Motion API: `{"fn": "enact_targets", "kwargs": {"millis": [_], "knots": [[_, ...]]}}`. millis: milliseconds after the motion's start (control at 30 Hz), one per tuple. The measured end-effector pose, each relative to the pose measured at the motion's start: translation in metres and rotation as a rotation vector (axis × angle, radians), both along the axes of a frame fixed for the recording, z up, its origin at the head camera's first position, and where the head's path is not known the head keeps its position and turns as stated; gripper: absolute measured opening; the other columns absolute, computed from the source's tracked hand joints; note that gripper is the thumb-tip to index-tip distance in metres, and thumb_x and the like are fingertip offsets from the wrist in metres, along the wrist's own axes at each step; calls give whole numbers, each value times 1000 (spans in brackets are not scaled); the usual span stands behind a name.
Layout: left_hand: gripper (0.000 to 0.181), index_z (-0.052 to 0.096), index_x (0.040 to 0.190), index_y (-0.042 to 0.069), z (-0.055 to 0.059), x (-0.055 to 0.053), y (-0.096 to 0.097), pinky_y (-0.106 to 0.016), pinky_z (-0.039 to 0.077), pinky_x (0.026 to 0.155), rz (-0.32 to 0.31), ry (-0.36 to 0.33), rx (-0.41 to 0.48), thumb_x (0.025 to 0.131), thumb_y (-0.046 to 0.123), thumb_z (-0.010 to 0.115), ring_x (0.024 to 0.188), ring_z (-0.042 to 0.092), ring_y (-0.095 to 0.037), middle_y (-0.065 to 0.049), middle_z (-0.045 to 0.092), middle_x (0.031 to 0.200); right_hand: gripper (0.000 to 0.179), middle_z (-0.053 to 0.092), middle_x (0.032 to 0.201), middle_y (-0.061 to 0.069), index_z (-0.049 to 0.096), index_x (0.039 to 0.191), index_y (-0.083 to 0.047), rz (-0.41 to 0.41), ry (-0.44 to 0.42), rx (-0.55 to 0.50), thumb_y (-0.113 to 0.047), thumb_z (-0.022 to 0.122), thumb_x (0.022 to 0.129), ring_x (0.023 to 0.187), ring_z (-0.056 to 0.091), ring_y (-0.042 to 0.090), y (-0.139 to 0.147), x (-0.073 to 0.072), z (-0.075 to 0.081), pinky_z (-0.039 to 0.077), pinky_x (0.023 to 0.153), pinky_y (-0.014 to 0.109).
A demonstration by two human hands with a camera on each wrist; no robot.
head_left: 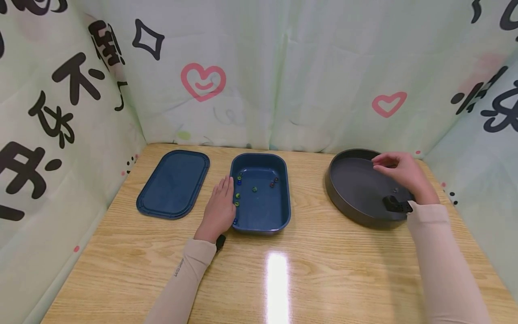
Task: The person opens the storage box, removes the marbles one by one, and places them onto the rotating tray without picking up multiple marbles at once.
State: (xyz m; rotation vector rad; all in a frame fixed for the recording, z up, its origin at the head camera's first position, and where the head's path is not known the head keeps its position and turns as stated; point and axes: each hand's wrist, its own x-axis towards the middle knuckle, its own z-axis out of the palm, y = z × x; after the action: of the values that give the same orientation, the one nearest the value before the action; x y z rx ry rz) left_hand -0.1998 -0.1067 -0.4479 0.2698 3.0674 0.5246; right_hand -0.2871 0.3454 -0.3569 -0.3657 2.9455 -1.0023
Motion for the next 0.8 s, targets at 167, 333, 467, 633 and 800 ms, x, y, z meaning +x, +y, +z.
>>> {"fn": "enact_targets", "kwargs": {"millis": [167,333,467,633,800], "knots": [[63,13,150,-2,0,-1,-1,-44,13,121,-3,2,-2,96,12,43,147,14,-30,-16,12,158,29,67,84,-10,64,110,4,-29,15,37,-18,63,90,69,52,-15,18,-4,-12,44,61,6],[63,12,150,-1,-1,0,0,-43,12,121,-6,2,1,97,12,42,147,13,-30,-16,12,158,25,69,89,19,64,106,7,-56,40,85,-11,63,89,65,49,-16,33,-8,-25,43,57,7],[63,12,150,-1,0,0,0,-43,12,121,-1,3,2,97,12,42,147,12,-29,-15,11,158,23,70,82,14,65,103,9,-78,62,97,-7,64,86,62,47,-18,42,-11,-31,41,55,7],[63,13,150,-2,0,0,-1,-43,13,121,2,4,-1,96,12,43,147,12,-29,-16,12,158,23,69,74,5,65,101,12,-101,51,102,-3,66,84,61,46,-17,52,-14,-38,40,55,7],[63,12,150,-1,-1,0,-1,-43,12,121,-1,-2,-3,97,12,42,147,12,-29,-16,11,158,26,67,83,27,62,101,16,-100,3,135,-2,67,83,60,43,-18,61,-15,-46,39,54,8]]}}
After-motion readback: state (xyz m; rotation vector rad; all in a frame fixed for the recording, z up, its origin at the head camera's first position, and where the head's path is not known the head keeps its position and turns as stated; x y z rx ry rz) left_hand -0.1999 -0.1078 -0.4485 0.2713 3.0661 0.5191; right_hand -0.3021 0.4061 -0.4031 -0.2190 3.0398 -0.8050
